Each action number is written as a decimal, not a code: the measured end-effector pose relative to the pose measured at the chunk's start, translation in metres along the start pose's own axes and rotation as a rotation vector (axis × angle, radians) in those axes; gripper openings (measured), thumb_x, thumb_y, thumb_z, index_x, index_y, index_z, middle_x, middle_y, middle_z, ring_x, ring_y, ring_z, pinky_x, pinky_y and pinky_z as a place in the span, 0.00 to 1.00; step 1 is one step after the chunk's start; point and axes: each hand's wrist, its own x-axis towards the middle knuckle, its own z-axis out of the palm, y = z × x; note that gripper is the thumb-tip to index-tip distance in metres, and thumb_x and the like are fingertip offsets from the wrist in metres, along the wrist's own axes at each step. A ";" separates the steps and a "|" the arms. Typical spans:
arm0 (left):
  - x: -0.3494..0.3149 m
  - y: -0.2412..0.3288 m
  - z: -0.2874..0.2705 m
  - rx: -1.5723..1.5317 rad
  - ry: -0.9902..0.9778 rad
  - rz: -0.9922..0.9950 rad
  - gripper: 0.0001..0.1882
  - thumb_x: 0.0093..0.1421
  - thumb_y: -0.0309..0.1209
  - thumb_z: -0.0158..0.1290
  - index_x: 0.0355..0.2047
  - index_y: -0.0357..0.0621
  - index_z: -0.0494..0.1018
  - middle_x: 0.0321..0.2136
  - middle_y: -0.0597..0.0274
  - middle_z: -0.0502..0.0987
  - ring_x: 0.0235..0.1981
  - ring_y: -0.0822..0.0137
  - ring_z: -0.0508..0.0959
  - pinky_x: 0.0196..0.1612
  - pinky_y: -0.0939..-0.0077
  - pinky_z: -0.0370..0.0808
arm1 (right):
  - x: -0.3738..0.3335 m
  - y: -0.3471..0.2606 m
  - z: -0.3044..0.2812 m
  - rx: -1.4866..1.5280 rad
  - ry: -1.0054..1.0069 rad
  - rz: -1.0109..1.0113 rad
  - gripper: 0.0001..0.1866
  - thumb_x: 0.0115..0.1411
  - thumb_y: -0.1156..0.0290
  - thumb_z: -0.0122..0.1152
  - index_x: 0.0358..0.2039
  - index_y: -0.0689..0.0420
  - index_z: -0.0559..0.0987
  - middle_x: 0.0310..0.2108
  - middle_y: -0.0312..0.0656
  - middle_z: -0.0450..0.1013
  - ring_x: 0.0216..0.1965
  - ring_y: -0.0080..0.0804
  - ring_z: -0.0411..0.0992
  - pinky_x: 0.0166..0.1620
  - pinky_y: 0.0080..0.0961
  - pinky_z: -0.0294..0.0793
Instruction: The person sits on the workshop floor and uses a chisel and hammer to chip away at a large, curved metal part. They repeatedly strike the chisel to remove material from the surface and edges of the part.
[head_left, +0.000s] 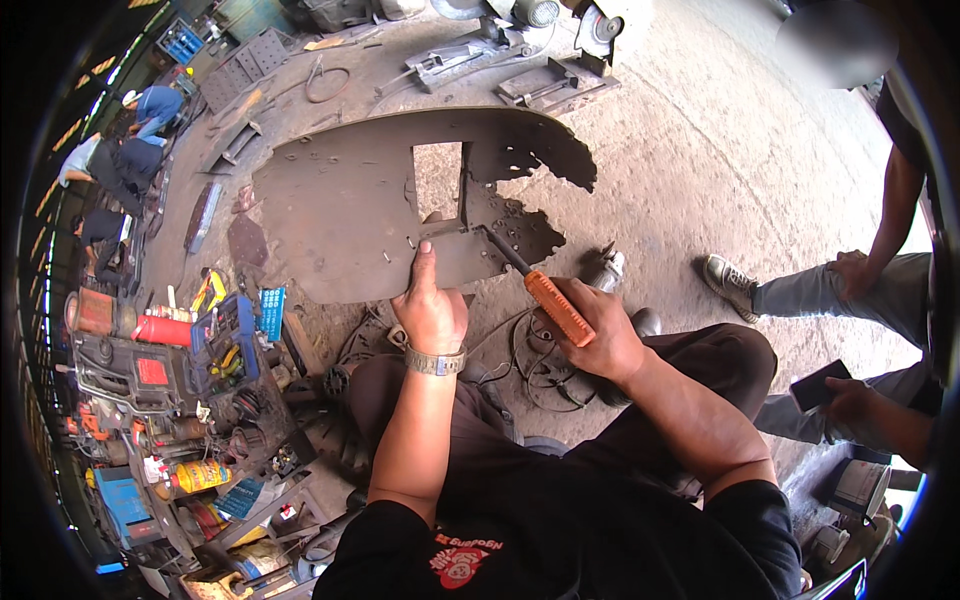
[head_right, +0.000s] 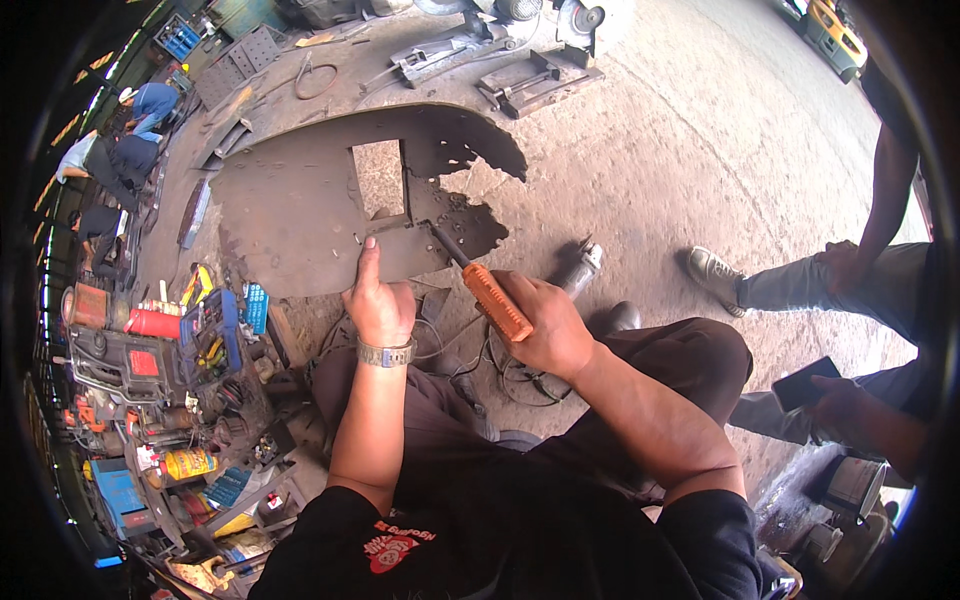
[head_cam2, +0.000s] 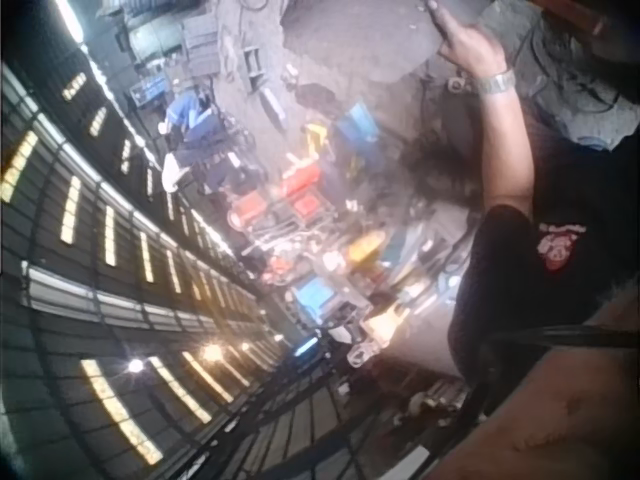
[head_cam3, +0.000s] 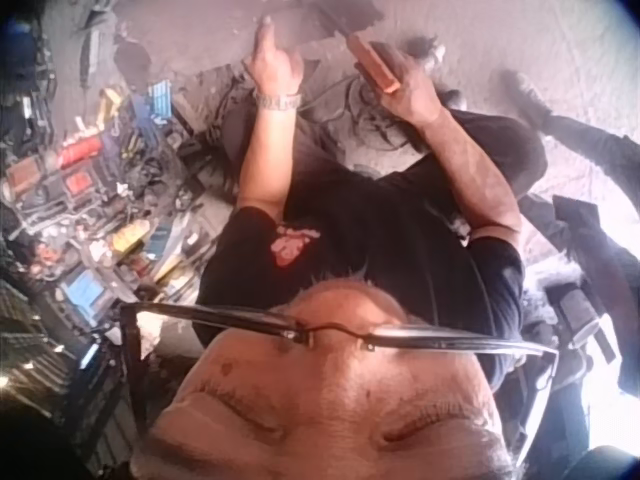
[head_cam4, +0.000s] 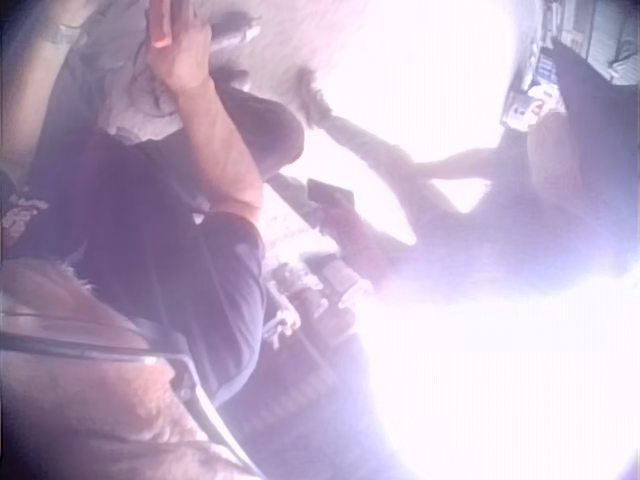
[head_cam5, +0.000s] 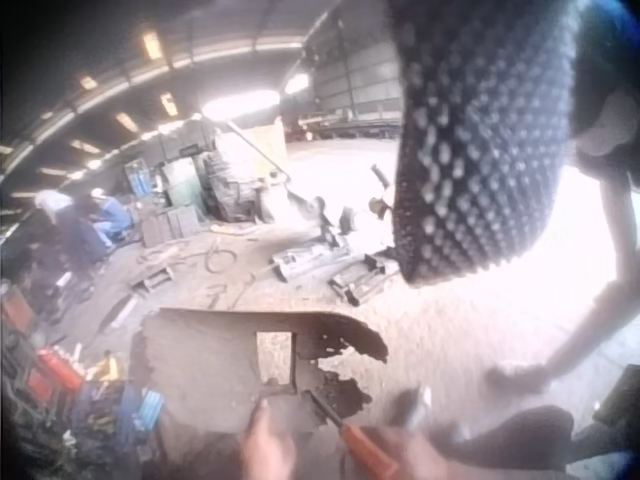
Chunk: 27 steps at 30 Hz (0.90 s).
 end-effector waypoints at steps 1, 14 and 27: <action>-0.001 -0.001 0.000 -0.002 0.011 -0.001 0.23 0.65 0.23 0.56 0.60 0.38 0.68 0.55 0.58 0.74 0.54 0.59 0.75 0.59 0.56 0.73 | 0.000 0.000 0.000 0.009 -0.002 0.001 0.21 0.57 0.74 0.70 0.50 0.64 0.76 0.36 0.53 0.77 0.39 0.56 0.78 0.41 0.39 0.78; -0.001 -0.004 0.000 -0.015 0.001 -0.021 0.22 0.65 0.23 0.55 0.60 0.38 0.69 0.55 0.55 0.76 0.54 0.59 0.77 0.59 0.57 0.74 | 0.000 0.002 -0.002 0.006 -0.018 0.005 0.20 0.57 0.73 0.70 0.49 0.63 0.77 0.35 0.52 0.77 0.37 0.56 0.78 0.40 0.40 0.77; 0.000 -0.007 -0.004 0.007 0.017 -0.029 0.24 0.66 0.21 0.54 0.62 0.38 0.66 0.57 0.52 0.75 0.56 0.59 0.75 0.60 0.59 0.73 | -0.002 0.002 -0.002 0.038 -0.028 0.067 0.20 0.58 0.73 0.70 0.49 0.63 0.77 0.36 0.53 0.77 0.37 0.54 0.79 0.39 0.37 0.78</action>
